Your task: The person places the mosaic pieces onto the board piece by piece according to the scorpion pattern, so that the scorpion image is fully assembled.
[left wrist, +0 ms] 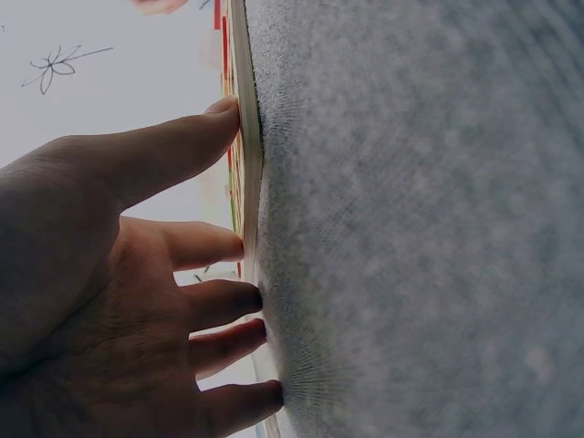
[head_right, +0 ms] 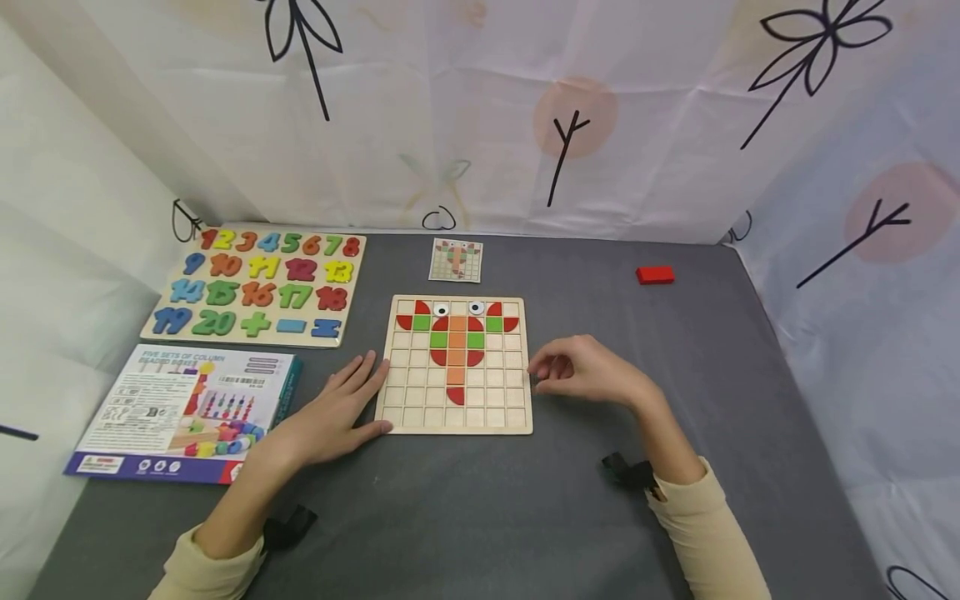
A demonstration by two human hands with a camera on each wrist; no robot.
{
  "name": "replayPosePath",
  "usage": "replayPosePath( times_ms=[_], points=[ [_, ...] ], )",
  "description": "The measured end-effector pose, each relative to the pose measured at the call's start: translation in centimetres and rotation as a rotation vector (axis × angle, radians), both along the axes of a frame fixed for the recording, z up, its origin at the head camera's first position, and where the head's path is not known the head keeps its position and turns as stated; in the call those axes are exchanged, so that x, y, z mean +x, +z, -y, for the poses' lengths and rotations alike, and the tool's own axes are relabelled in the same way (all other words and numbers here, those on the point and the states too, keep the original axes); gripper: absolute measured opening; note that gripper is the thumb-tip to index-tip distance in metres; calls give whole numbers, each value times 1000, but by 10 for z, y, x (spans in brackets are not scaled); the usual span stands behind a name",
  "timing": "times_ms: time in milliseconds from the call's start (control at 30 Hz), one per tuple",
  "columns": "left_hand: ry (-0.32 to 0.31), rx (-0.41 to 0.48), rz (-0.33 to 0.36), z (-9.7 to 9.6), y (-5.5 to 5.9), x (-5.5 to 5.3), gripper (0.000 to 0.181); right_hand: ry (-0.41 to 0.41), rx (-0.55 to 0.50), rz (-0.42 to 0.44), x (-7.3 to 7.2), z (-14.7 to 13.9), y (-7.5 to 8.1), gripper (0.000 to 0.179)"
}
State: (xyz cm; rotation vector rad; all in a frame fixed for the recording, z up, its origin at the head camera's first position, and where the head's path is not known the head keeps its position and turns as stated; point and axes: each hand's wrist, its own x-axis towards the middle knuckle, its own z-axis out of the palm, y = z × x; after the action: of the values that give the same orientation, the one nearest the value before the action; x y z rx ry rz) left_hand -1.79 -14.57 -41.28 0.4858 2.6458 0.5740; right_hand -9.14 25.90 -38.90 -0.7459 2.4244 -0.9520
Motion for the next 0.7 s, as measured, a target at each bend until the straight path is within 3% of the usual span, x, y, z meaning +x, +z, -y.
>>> replayPosePath(
  times_ms=[267, 700],
  points=[
    [1, -3, 3, 0, -1, 0, 92, -38, 63, -20, 3, -23, -6, 21],
    [7, 0, 9, -1, 1, 0, 91, -16, 130, -48, 0, -23, -16, 21]
  ],
)
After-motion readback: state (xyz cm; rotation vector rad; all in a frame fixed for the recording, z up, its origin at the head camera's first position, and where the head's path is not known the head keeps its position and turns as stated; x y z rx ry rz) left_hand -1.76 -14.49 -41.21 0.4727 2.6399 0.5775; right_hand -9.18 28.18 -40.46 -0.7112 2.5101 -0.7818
